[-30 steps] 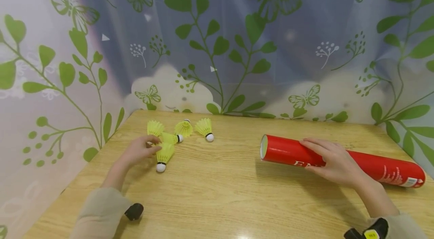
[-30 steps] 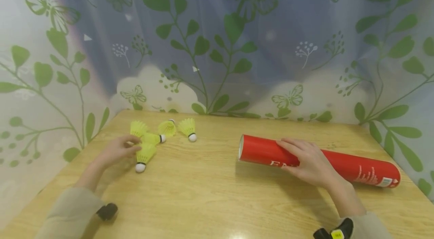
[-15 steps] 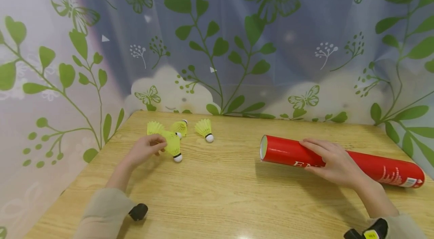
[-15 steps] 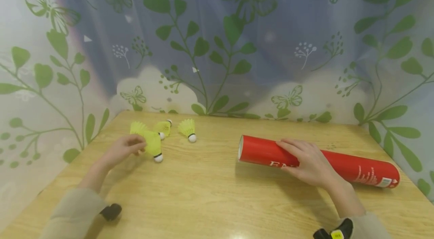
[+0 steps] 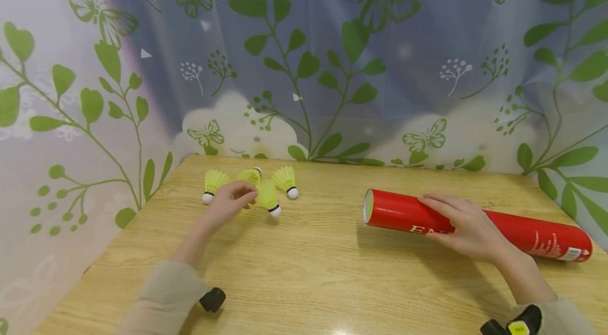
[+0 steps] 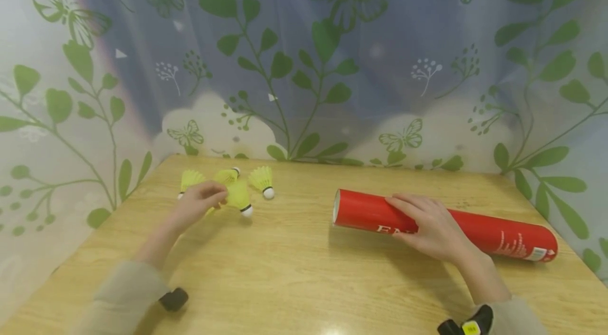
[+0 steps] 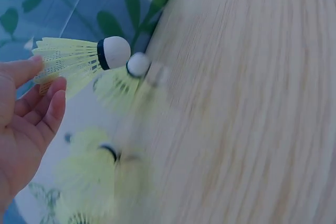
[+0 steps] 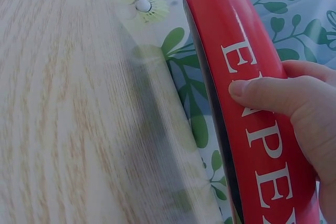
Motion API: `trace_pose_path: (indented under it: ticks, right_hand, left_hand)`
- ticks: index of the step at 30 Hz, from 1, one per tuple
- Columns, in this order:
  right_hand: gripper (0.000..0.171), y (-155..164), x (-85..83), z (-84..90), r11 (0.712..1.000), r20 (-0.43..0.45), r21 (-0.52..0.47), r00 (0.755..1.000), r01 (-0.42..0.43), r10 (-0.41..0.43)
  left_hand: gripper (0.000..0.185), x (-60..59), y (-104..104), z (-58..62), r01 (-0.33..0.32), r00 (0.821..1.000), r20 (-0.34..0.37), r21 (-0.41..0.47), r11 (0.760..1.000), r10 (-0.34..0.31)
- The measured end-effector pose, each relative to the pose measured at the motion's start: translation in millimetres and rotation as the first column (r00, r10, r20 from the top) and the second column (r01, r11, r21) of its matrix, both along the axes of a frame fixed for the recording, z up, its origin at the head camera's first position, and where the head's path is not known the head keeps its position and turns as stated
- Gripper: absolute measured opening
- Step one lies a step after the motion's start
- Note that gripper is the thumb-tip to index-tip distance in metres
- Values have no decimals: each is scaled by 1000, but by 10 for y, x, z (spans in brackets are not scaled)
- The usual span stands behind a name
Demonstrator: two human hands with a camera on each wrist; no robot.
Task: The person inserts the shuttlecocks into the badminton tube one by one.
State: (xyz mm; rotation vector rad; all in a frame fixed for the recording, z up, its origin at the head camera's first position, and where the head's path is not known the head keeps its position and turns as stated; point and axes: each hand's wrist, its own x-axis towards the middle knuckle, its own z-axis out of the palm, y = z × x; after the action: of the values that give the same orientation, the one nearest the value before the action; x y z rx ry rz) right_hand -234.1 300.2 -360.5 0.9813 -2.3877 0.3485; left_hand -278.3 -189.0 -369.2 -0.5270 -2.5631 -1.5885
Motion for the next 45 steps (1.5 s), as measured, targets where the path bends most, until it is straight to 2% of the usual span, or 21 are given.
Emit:
trace_pose_path:
  ticks: [5,10,15,26,33,45]
  right_hand:
    - [76,-1,-1,3,1000,3,-3,1000,-2,2]
    - [75,-1,1,4,1000,10,1,1000,2,-2]
    - [76,2,-7,7,1000,6,0,1000,-1,1]
    - [78,-7,-11,38,1000,3,4,1000,6,-6]
    - [78,-4,5,29,1000,3,-4,1000,6,-6]
    - [78,-3,20,54,1000,19,2,999,26,-26]
  left_hand:
    - [20,-3,209,24,37,999,-5,27,999,-37]
    - [18,36,465,48,47,999,-12,49,998,-47]
    - [14,66,709,70,34,999,-46,101,994,-29]
    - [13,101,1109,74,-52,995,-79,202,978,69]
    - [12,143,1335,78,2,996,-84,253,968,20]
    - [14,211,1613,103,76,992,-116,256,964,-48]
